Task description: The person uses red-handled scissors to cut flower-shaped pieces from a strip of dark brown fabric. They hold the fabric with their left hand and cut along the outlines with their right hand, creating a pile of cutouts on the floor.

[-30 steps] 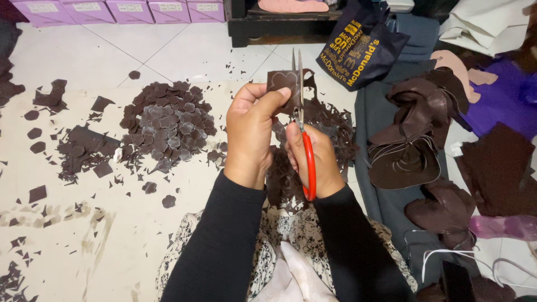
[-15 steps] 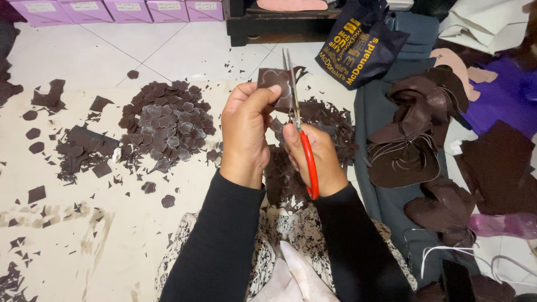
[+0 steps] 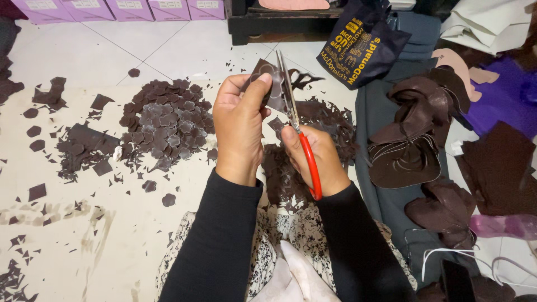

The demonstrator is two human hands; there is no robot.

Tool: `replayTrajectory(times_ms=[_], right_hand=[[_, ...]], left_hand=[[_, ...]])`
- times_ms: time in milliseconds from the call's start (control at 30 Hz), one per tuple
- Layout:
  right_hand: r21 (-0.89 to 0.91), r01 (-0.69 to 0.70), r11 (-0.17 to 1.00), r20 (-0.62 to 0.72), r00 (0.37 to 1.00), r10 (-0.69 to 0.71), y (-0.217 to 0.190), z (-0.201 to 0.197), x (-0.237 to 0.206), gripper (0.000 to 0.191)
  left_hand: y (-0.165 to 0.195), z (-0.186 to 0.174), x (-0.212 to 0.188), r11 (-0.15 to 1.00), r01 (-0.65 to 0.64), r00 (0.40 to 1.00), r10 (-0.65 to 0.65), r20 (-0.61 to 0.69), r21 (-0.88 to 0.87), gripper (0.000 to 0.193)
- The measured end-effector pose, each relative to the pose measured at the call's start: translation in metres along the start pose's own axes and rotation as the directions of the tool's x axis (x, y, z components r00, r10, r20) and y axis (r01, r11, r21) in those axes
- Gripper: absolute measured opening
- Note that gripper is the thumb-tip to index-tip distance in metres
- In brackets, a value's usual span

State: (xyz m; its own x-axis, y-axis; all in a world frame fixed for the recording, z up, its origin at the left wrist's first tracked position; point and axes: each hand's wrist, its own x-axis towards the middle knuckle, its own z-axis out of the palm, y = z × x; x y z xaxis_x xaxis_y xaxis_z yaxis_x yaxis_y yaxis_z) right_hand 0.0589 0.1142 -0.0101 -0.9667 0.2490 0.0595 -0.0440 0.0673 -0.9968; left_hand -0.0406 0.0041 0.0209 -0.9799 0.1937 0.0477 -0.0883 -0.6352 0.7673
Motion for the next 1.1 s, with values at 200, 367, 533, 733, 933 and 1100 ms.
replayTrajectory(times_ms=[200,367,533,733,933,1100], right_hand=[[-0.049,0.011,0.999,-0.013,1.0,-0.012,-0.001,-0.001,0.0,0.049],[-0.044,-0.018,0.999,-0.002,1.0,0.018,-0.004,-0.003,-0.002,0.05],[-0.054,0.008,0.998,0.1,0.995,-0.003,-0.008,-0.009,-0.002,0.049],[-0.093,0.001,0.996,0.096,0.995,0.008,-0.009,-0.01,-0.002,0.052],[-0.12,0.017,0.993,0.13,0.992,-0.001,-0.009,-0.013,-0.001,0.052],[-0.191,0.005,0.982,0.066,0.998,0.007,-0.005,-0.015,0.0,0.052]], left_hand=[[-0.002,-0.001,-0.001,0.998,-0.067,0.997,0.067,0.05,-0.002,0.012],[-0.002,-0.004,0.0,0.989,-0.141,0.984,0.136,0.112,0.039,0.012],[0.001,-0.008,0.002,0.981,-0.19,0.964,0.178,0.2,0.042,0.011],[0.005,-0.006,0.002,0.983,-0.175,0.964,0.16,0.213,0.053,0.013],[0.008,-0.006,0.002,0.973,-0.193,0.963,0.164,0.212,0.126,0.016],[0.007,-0.008,0.005,0.977,-0.17,0.968,0.141,0.207,0.131,0.016]])
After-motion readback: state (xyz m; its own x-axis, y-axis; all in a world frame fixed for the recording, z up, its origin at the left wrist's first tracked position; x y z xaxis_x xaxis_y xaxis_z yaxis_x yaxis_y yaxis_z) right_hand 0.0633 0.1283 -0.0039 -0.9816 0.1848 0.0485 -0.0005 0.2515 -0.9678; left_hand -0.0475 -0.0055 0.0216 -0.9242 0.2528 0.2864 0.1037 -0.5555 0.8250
